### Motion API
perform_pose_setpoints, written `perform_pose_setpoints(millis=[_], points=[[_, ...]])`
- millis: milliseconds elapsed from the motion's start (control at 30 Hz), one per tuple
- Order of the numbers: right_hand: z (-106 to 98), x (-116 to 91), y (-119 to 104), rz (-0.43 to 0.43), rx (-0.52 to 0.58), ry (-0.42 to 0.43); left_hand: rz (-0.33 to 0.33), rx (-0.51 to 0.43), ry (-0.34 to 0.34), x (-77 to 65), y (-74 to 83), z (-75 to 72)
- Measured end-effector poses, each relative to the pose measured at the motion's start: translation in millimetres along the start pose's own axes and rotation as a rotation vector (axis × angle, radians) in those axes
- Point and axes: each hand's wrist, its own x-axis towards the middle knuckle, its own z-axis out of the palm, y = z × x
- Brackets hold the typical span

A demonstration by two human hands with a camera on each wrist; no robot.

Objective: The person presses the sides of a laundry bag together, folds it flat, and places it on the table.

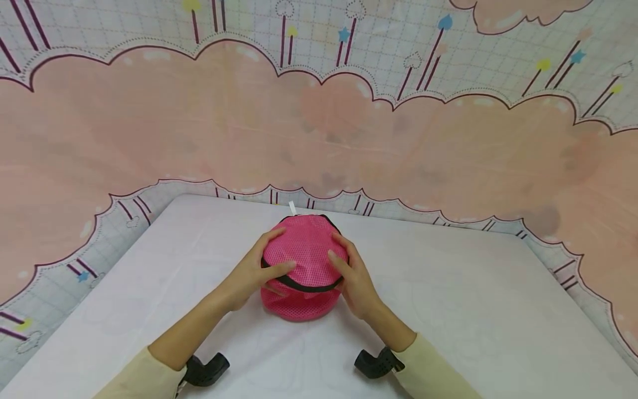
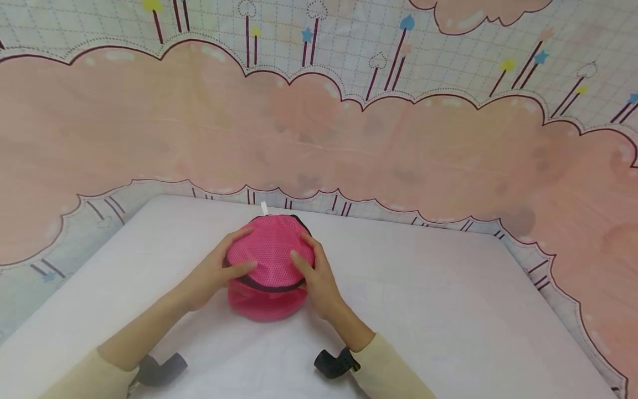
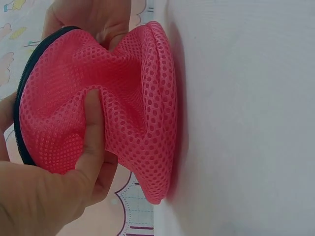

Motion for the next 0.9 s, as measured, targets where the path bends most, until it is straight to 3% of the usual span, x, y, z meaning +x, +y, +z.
perform_pose_setpoints(millis=[500, 900], points=[[4, 0, 13, -0.024, 0.013, 0.039, -0.042, -0.187, -0.041, 2.4, -12.5, 1.6], [5, -1, 17, -0.035, 0.001, 0.068, -0.081, -0.220, -0.037, 3.5, -17.4, 2.6]])
